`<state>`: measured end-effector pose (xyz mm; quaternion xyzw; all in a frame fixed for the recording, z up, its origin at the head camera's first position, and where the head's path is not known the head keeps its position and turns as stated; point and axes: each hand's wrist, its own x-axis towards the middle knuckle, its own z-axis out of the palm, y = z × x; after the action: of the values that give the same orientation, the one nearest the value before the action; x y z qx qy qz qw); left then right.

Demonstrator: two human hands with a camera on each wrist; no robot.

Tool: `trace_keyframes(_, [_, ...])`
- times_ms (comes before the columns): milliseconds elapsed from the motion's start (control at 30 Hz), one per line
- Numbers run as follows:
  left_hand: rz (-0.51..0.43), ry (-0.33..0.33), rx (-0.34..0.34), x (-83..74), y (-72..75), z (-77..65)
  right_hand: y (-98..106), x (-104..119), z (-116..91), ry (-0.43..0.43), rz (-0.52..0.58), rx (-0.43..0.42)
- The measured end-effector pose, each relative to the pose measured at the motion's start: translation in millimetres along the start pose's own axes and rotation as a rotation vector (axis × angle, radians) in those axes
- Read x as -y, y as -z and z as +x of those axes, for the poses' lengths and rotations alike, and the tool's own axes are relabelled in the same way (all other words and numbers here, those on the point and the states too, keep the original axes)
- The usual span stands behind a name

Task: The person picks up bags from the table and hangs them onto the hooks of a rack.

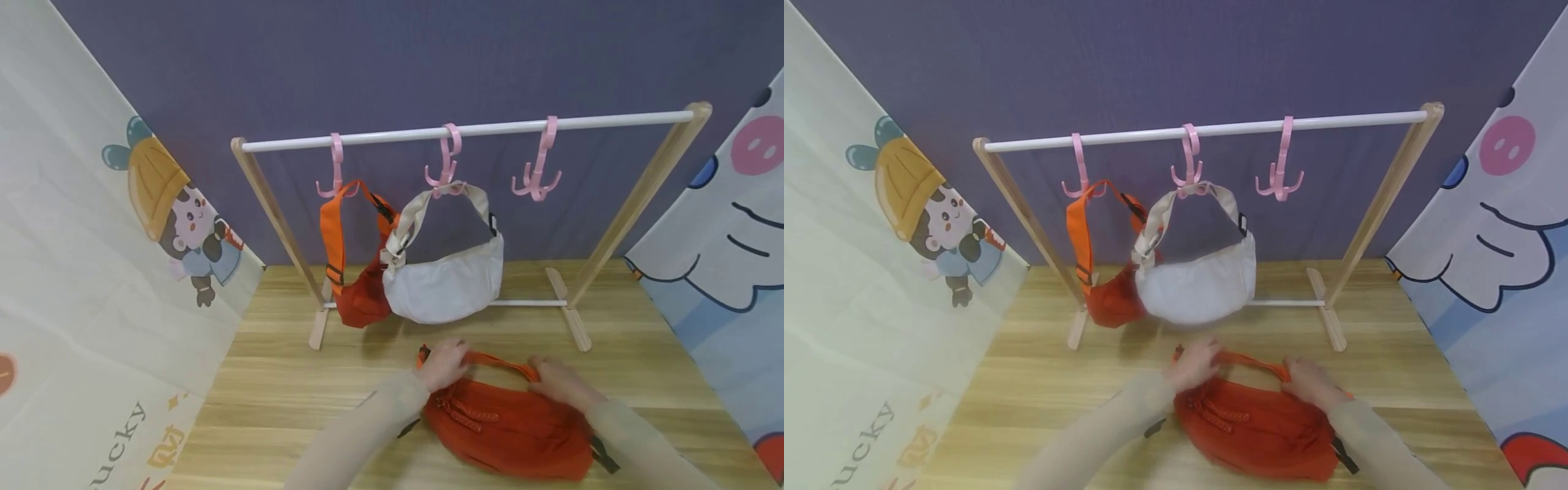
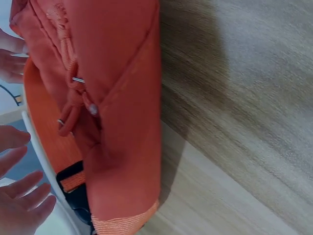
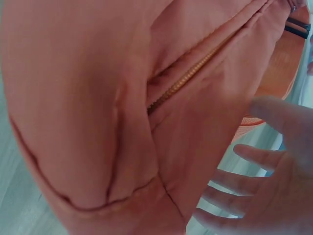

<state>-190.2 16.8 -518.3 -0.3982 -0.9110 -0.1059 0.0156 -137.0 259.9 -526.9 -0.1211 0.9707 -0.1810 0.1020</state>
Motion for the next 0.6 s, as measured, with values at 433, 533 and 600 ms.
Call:
trace_keyframes(433, [0.013,0.118,0.141,5.2,-14.8,-1.9,-5,2,1,0.043,-0.075,-0.057])
trace_keyframes(533, [0.027,0.143,0.164,3.8,-13.7,-4.0,-6,2,1,0.046,-0.093,-0.06])
trace_keyframes(600, [0.035,0.155,0.179,2.5,-12.7,-4.9,-6,3,1,0.046,-0.096,-0.055])
